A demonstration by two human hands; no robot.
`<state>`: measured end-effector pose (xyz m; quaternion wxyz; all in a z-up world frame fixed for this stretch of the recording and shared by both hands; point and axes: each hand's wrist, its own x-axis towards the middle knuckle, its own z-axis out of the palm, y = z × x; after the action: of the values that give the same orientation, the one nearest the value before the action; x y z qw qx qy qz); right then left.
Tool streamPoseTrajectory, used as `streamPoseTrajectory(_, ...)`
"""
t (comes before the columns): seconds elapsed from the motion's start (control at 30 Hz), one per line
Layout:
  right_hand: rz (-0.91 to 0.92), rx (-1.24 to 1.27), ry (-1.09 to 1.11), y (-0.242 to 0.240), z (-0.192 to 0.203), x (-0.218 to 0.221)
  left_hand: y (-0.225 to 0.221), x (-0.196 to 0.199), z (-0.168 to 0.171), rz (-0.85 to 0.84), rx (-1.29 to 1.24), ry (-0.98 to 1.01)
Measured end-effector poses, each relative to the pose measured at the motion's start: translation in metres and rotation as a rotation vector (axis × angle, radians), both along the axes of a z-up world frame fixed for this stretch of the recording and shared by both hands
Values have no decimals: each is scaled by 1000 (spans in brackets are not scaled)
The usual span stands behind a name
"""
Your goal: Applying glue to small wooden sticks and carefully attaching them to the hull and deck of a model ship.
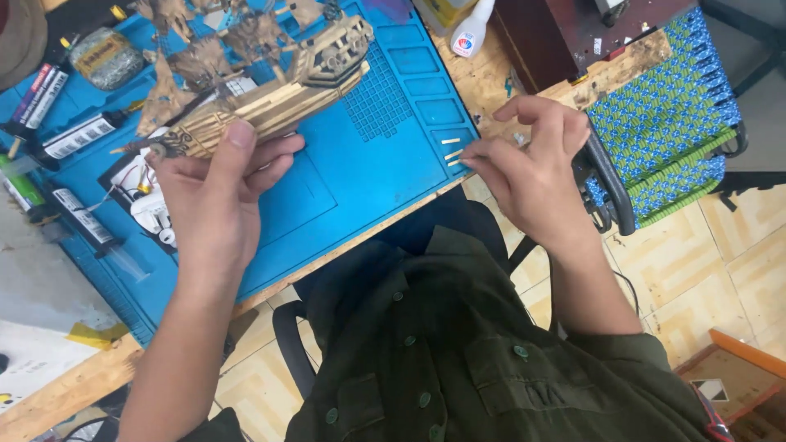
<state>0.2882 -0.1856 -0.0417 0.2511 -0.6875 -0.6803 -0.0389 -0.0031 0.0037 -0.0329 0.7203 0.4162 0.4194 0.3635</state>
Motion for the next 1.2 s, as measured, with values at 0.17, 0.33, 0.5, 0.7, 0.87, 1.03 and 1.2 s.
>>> streamPoseTrajectory(0.17, 18, -19, -67, 0, -2, 3, 0, 1, 6, -22, 147, 36)
streamPoseTrajectory(0.33, 17, -54, -83, 0, 4, 9, 1, -1, 6, -25, 141, 58)
streamPoseTrajectory(0.5, 28, -27, 5, 6, 11, 19, 1, -4, 0, -8, 120, 46)
streamPoseTrajectory(0.7, 128, -70, -3, 25, 16, 19, 3, -5, -2, -6, 125, 59)
streamPoseTrajectory(0.87, 147, -135, -9, 31, 14, 19, 2, -3, 5, -1, 107, 73)
streamPoseTrajectory(1.03, 116, -201, -130, 34, 20, 12, 2, -1, 2, -11, 117, 41)
streamPoseTrajectory(1.2, 171, -151, 111, 36, 35, 7, 2, 2, 7, 1, 140, 30)
